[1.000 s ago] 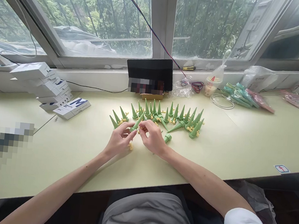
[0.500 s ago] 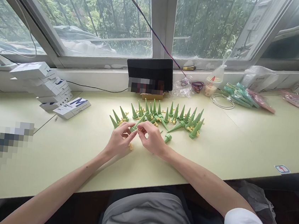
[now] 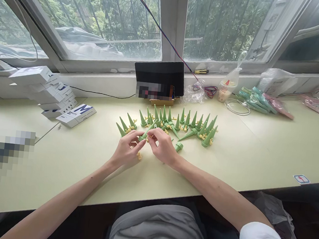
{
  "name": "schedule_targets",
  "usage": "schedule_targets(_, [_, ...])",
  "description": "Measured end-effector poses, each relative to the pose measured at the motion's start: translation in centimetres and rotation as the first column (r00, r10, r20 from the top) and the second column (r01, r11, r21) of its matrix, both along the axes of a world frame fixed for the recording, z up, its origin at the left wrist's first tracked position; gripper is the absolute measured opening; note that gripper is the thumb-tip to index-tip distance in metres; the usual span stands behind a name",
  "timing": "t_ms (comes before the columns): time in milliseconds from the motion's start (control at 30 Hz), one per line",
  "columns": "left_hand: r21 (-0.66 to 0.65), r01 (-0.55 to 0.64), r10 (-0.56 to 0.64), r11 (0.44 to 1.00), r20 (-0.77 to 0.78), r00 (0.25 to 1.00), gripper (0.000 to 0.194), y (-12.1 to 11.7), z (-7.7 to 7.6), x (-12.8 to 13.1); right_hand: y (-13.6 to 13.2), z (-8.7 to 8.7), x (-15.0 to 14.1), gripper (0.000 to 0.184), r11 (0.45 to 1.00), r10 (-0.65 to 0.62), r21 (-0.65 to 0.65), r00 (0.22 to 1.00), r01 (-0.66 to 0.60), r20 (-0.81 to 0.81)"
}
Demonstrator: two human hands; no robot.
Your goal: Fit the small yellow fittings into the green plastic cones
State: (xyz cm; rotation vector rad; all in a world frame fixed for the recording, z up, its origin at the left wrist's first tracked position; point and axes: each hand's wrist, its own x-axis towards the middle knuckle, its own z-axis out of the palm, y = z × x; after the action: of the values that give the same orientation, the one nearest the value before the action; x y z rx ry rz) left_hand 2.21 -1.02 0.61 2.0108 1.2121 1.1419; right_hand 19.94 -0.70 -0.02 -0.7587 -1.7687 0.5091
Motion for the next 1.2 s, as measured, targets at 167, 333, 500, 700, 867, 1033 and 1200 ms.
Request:
schedule_targets(167, [0.005,0.026,-0.026,1.0,0.005,1.0,0.027,0.04,-0.04,-0.11,0.07,0.08,0.11,0.007,1.0,-0.015,-0.017,1.0,0.015,0.002])
schedule_targets(333, [-0.01,0.028,-0.028,1.0,0.012,1.0,0.027,-0.02,0.12,-0.05,0.04,0.1,0.06,0.01,1.0,-0.014,-0.02,1.0,0.014,-0.006])
schedule_targets(500, [-0.001,0.031,-0.031,1.0,0.001,1.0,0.026,-0.09,0.25,0.0,-0.03,0.17,0.04,0.01,1.0,-0.008,-0.016,1.0,0.008,-0.013])
schedule_targets(700, [0.03,0.029,-0.028,0.999,-0.021,0.999,0.023,-0.12,0.21,0.0,-0.08,0.13,0.04,0.009,0.999,-0.009,-0.039,1.0,0.008,-0.028])
schedule_targets(867, [0.053,0.039,-0.036,0.998,-0.049,0.998,0.022,-0.16,0.05,-0.03,-0.16,0.22,0.06,0.009,0.997,-0.016,-0.082,0.999,0.013,-0.041])
schedule_targets(1033, [0.061,0.048,-0.045,0.997,-0.05,0.998,0.023,-0.17,-0.07,-0.01,-0.18,0.21,0.06,0.01,0.995,-0.02,-0.096,0.999,0.015,-0.05])
schedule_targets(1200, [0.053,0.052,-0.049,0.997,-0.045,0.998,0.024,-0.18,-0.01,0.08,-0.22,0.21,0.03,0.011,0.996,-0.04,-0.088,0.998,0.035,-0.056])
